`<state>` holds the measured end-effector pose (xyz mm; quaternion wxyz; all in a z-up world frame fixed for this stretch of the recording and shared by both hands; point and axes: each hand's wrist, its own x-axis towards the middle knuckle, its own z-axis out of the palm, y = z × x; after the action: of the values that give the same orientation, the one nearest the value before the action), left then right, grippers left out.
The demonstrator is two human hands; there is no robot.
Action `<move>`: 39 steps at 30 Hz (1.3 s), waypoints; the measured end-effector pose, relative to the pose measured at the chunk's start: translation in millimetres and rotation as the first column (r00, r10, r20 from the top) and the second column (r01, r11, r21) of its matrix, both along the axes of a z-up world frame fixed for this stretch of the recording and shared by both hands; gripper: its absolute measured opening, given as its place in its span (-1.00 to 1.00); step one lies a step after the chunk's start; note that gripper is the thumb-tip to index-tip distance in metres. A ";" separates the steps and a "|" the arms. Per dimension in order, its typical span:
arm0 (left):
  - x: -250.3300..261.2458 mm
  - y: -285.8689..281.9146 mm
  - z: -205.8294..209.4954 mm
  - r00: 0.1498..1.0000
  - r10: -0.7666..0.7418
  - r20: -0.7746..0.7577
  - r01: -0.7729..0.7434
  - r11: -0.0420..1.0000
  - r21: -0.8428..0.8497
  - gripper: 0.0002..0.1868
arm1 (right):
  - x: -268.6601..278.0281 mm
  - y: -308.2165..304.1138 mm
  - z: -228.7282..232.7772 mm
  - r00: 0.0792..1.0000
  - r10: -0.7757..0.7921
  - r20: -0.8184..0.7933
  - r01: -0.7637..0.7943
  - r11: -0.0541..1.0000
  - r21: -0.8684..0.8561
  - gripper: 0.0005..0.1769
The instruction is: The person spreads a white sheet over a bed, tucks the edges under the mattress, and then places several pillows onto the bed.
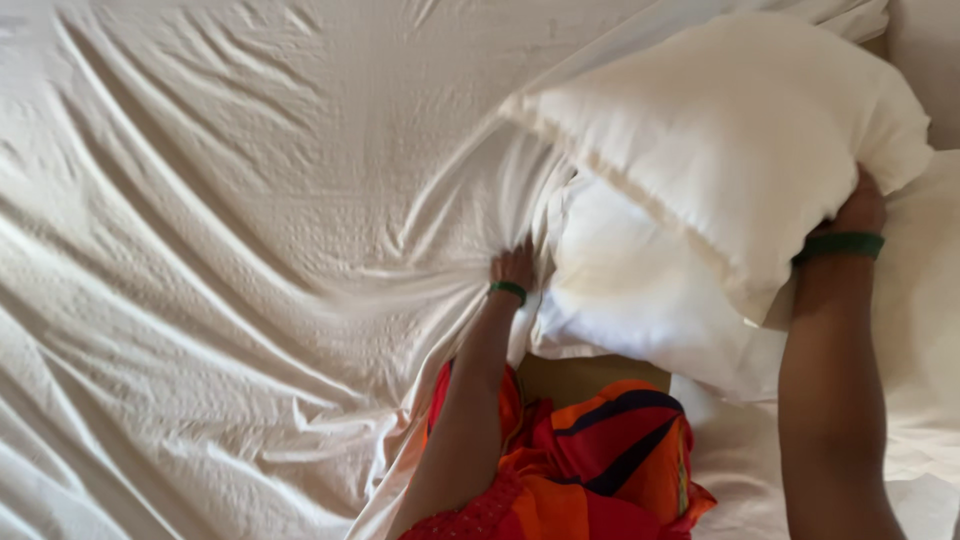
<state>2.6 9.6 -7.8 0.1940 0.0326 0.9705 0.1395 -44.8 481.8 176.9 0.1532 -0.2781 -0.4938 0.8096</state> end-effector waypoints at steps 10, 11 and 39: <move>32.9 -3.6 -16.2 0.948 -0.094 0.303 -0.008 0.947 0.322 -0.31 | 0.5 -31.0 21.5 0.997 0.077 0.005 -0.076 0.996 -0.048 -0.50; 27.9 -2.2 -13.4 0.949 -0.099 0.299 -0.003 0.946 0.325 -0.31 | -1.7 -31.4 22.0 0.997 0.065 0.033 -0.065 0.998 0.006 -0.52; -123.0 13.4 21.1 0.994 -0.071 -0.081 0.075 0.996 0.050 -0.20 | -17.6 -4.2 -14.2 0.980 0.116 0.164 -0.138 0.982 0.132 -0.58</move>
<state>-120.4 23.0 13.3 0.1594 0.0789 0.9715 0.1566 -62.3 477.6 162.7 0.0814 -0.2967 -0.5776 0.7561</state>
